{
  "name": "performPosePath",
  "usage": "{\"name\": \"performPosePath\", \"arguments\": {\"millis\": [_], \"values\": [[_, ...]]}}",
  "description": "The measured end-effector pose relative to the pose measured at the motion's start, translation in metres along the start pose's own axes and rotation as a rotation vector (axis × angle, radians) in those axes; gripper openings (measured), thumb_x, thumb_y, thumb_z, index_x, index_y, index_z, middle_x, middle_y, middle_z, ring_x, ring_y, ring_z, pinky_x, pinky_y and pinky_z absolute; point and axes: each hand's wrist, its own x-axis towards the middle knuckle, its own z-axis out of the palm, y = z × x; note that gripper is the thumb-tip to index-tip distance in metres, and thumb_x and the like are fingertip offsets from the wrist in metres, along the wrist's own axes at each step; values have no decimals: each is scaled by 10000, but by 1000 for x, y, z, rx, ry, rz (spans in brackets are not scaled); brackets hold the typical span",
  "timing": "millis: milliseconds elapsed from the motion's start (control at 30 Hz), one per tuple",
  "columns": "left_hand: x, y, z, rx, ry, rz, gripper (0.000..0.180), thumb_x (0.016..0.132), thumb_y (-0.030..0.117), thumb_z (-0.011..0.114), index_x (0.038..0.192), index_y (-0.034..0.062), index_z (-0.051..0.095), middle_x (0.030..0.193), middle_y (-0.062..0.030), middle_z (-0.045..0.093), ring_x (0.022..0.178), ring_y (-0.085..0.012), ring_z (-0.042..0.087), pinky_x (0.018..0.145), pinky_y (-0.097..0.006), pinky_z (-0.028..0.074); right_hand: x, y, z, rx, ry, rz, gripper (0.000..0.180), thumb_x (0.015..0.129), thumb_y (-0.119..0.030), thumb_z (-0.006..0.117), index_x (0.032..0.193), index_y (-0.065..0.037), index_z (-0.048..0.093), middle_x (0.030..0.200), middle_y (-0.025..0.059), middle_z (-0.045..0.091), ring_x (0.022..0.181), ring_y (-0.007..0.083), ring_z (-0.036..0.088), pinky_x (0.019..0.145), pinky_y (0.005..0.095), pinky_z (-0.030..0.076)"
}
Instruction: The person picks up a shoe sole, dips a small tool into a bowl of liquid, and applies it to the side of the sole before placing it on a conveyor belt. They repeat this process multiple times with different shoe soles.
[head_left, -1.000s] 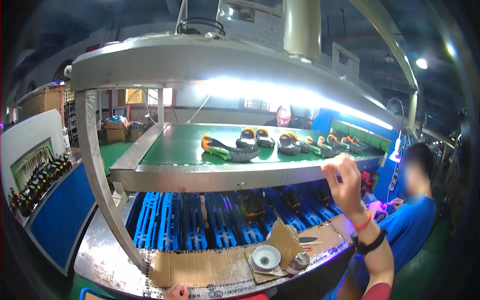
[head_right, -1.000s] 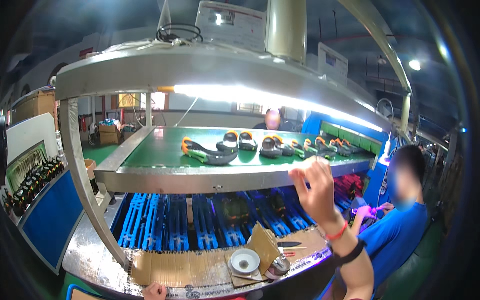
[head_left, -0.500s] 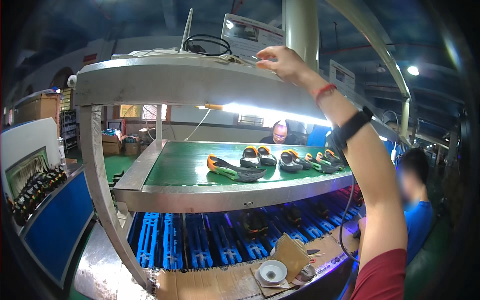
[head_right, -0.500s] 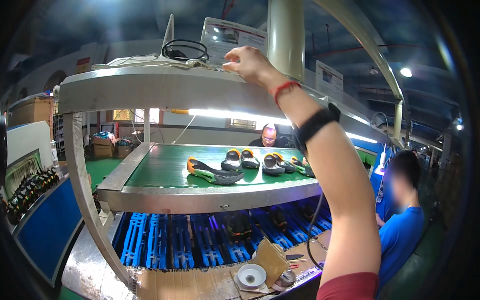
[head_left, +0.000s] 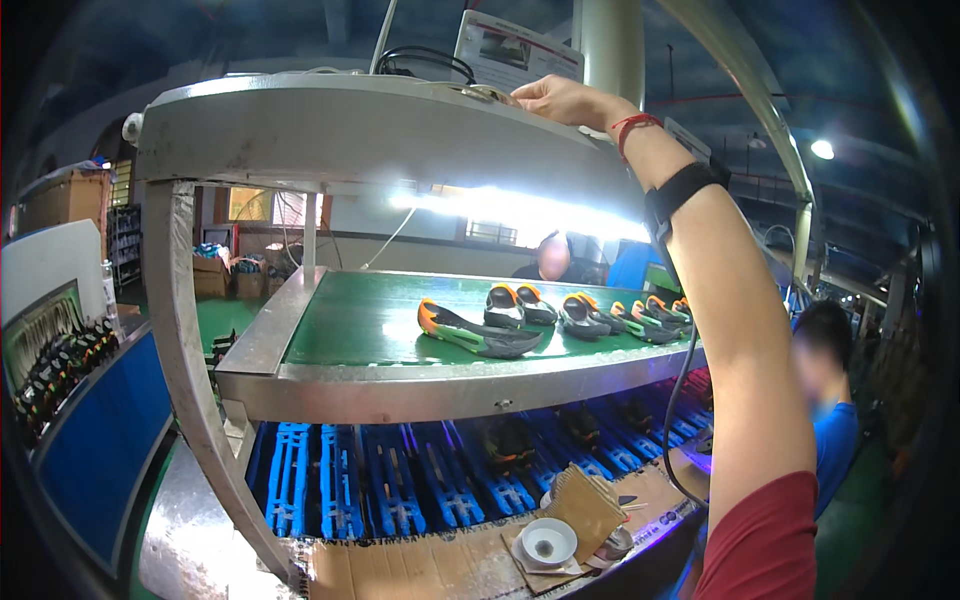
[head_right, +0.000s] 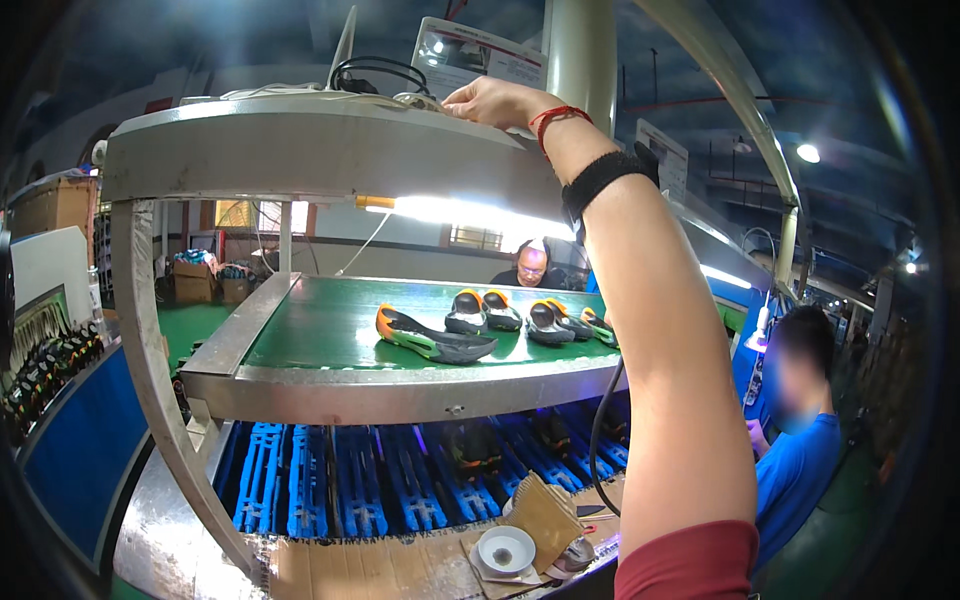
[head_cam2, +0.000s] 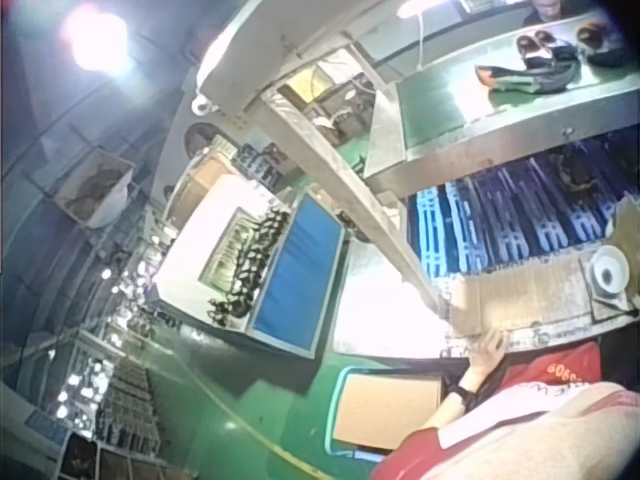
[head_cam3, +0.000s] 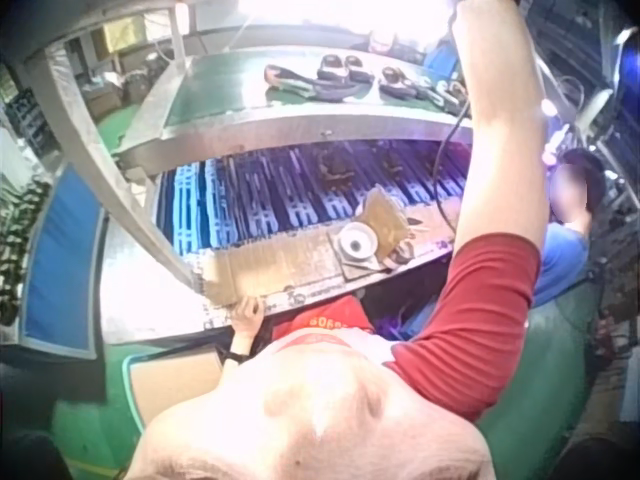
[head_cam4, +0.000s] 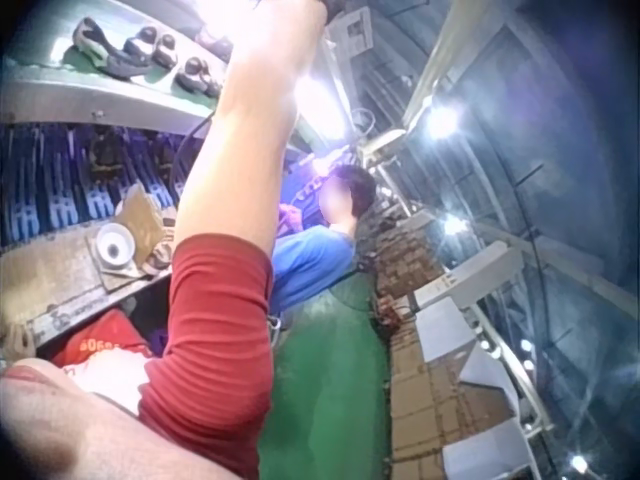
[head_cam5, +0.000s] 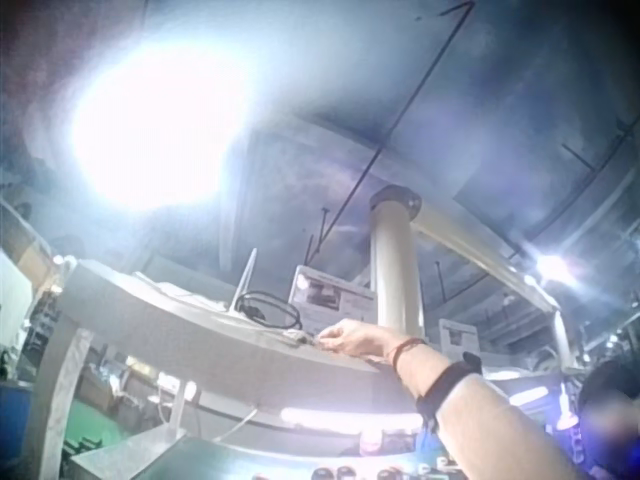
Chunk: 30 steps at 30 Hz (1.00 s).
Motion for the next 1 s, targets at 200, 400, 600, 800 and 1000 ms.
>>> {"name": "performPosePath", "arguments": {"millis": [200,400,600,800,1000], "values": [[5,0,-3,26,14,85,146,784,155,686,706,102,575,713,-82,580,599,-287,576,543,-393,475,7,13,-8,-42,-32,-55,374,887,-284,683,1214,-106,654,1107,101,685,974,210,631,812,339,500],[1,-2,0,21,20,54,160,784,137,684,694,98,558,688,-78,555,596,-283,568,549,-398,471,13,8,-2,-140,-49,-96,471,834,-303,737,1228,-67,633,1191,117,652,1147,250,596,988,354,448],[3,-4,-4,17,-5,76,149,785,140,683,704,96,565,693,-83,559,608,-288,563,554,-398,469,16,12,-4,-299,-49,-156,386,899,-262,656,1251,-108,621,1172,93,661,1098,222,611,1016,356,427],[9,-4,-9,-40,-70,93,166,788,120,677,683,85,551,689,-95,548,604,-296,556,545,-398,463,37,38,0,251,-219,-372,471,919,-406,541,1230,-61,621,1254,115,604,1223,189,489,1035,344,348],[16,5,-18,50,-62,57,193,829,63,632,670,60,524,674,-111,517,591,-298,539,534,-383,452,67,54,13,191,135,-199,532,964,-402,437,1391,-85,448,1499,134,344,1379,266,305,1142,396,229]]}}
